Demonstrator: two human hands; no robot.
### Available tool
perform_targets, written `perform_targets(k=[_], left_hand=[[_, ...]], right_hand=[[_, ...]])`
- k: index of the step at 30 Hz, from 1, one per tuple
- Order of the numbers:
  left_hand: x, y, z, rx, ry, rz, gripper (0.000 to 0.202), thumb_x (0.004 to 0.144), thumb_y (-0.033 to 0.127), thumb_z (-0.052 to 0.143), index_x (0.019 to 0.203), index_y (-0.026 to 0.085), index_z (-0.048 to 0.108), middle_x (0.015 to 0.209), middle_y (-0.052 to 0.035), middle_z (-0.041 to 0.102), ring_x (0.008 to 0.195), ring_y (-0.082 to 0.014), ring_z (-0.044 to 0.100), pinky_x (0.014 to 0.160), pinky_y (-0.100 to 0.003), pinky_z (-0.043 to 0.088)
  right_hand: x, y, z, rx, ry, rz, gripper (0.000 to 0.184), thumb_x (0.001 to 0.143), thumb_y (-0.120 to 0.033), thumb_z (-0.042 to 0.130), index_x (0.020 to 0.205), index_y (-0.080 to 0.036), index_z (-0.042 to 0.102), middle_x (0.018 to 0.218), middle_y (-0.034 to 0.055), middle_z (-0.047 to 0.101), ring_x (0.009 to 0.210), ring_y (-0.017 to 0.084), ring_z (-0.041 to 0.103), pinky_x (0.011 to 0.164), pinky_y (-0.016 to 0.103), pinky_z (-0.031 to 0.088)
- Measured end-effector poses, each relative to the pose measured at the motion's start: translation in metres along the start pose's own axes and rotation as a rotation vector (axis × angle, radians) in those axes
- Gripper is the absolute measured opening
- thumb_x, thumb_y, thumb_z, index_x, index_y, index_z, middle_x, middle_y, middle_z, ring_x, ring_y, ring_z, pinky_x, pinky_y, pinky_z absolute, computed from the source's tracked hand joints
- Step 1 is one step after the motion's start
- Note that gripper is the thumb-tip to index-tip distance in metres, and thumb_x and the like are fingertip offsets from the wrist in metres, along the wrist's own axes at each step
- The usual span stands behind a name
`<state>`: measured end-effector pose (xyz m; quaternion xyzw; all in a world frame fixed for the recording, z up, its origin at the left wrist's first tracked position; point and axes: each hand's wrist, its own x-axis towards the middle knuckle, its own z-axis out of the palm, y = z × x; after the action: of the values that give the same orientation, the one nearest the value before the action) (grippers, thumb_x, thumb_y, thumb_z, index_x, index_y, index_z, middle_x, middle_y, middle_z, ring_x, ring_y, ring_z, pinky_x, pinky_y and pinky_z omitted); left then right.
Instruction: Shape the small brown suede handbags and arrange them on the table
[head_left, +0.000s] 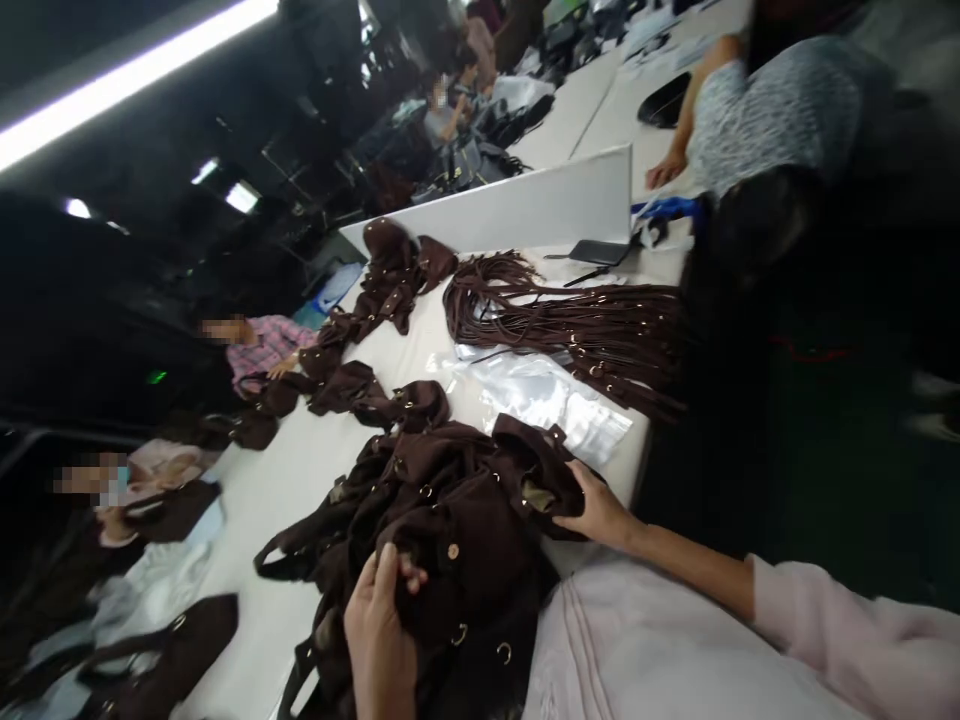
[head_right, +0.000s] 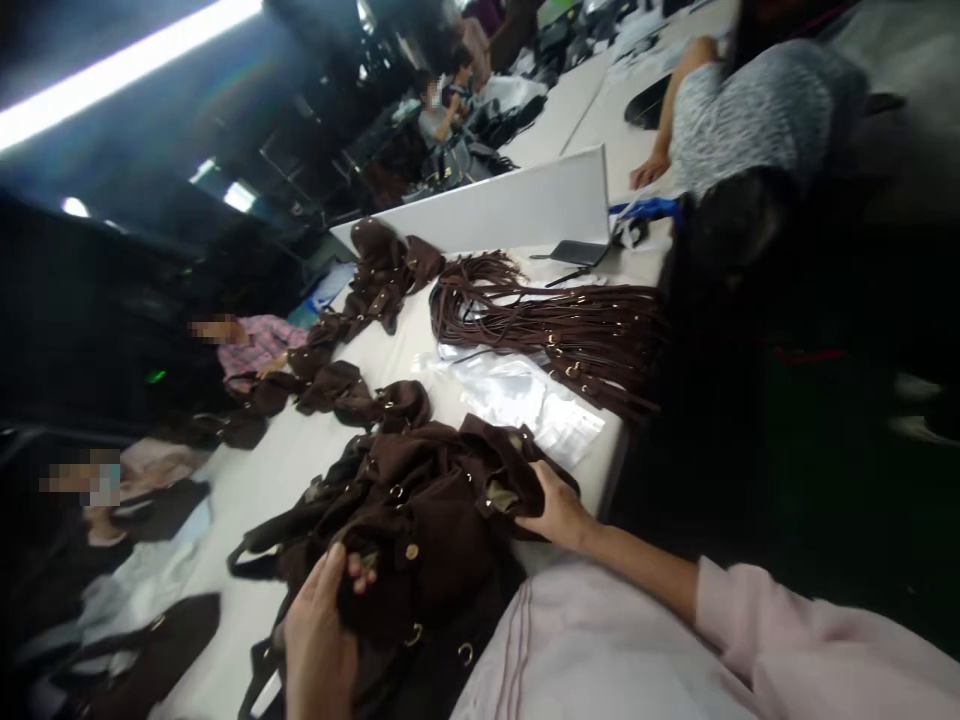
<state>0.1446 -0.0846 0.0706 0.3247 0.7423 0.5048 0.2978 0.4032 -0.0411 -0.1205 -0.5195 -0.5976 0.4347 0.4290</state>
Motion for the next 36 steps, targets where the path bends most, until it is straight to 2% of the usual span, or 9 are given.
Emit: perform_targets(k=[3,5,9,14,16,19,25,31,36], left_hand=[[-0.006,-0.009,-0.010,0.082,0.061,-0.070,0.044,0.067,0.056,0.075,0.087,0.019,0.065,0.065,0.0024,0.062,0.065,-0.0164,0.061,0.067,-0.029,0.053],[-0.013,-0.014,-0.011,0.256,0.169,0.000,0.058,0.068,0.055,0.074,0.113,0.020,0.062,0.089,-0.0040,0.069,0.088,-0.0245,0.067,0.083,-0.039,0.055],[-0.029,-0.019,-0.015,0.474,0.264,0.167,0.070,0.074,0.052,0.069,0.132,0.018,0.050,0.128,-0.0150,0.060,0.122,-0.0338,0.056,0.107,-0.051,0.045],[-0.040,-0.028,-0.018,0.388,0.281,0.135,0.072,0.075,0.048,0.070,0.137,0.021,0.046,0.126,-0.0144,0.063,0.118,-0.0318,0.061,0.106,-0.053,0.047],[-0.040,-0.032,-0.016,0.365,0.299,0.179,0.070,0.076,0.049,0.070,0.137,0.023,0.046,0.130,-0.0133,0.060,0.120,-0.0307,0.060,0.106,-0.052,0.047],[-0.039,-0.033,-0.012,0.362,0.318,0.217,0.069,0.077,0.050,0.070,0.137,0.025,0.046,0.133,-0.0116,0.058,0.119,-0.0296,0.060,0.106,-0.051,0.048],[-0.040,-0.036,-0.008,0.410,0.354,0.183,0.066,0.079,0.046,0.068,0.136,0.022,0.046,0.129,-0.0111,0.058,0.119,-0.0289,0.058,0.107,-0.051,0.046],[-0.042,-0.074,-0.022,0.429,0.381,0.126,0.067,0.078,0.049,0.069,0.135,0.023,0.046,0.137,-0.0103,0.048,0.126,-0.0275,0.053,0.111,-0.046,0.045],[-0.058,-0.114,-0.023,0.392,0.283,-0.074,0.074,0.075,0.047,0.070,0.137,0.018,0.042,0.139,-0.0151,0.050,0.127,-0.0320,0.053,0.110,-0.047,0.044]], right_hand=[[0.009,0.002,-0.014,0.130,-0.174,0.056,0.053,0.081,-0.048,0.068,0.123,-0.019,0.056,0.117,0.0099,0.062,0.108,0.026,0.060,0.096,0.041,0.049],[0.017,-0.002,-0.017,0.230,-0.248,0.165,0.049,0.088,-0.057,0.055,0.117,-0.018,0.061,0.101,0.0078,0.067,0.091,0.024,0.065,0.083,0.038,0.053],[0.035,-0.007,-0.018,0.229,-0.218,0.257,0.050,0.080,-0.060,0.064,0.107,-0.018,0.065,0.091,0.0056,0.069,0.081,0.022,0.065,0.075,0.036,0.055],[0.045,-0.010,-0.031,-0.023,-0.222,0.046,0.071,0.065,-0.049,0.081,0.125,-0.020,0.056,0.112,0.0082,0.062,0.101,0.026,0.061,0.092,0.042,0.052],[0.043,-0.011,-0.034,-0.084,-0.201,0.020,0.060,0.066,-0.044,0.078,0.118,-0.020,0.059,0.111,0.0082,0.061,0.101,0.026,0.060,0.094,0.044,0.051],[0.038,-0.013,-0.034,0.006,-0.171,0.101,0.035,0.067,-0.035,0.069,0.098,-0.020,0.064,0.101,0.0060,0.062,0.095,0.024,0.061,0.090,0.042,0.052],[0.031,-0.013,-0.035,0.297,-0.154,0.335,0.036,0.058,-0.032,0.072,0.091,-0.019,0.063,0.091,0.0031,0.065,0.088,0.023,0.064,0.078,0.034,0.056],[0.040,-0.014,-0.047,0.434,-0.149,0.326,0.034,0.061,-0.031,0.078,0.092,-0.020,0.068,0.096,0.0041,0.070,0.092,0.023,0.064,0.078,0.030,0.055],[0.058,-0.052,-0.055,0.487,-0.170,0.211,0.034,0.066,-0.040,0.082,0.096,-0.024,0.072,0.097,0.0042,0.073,0.093,0.025,0.067,0.084,0.034,0.058]])
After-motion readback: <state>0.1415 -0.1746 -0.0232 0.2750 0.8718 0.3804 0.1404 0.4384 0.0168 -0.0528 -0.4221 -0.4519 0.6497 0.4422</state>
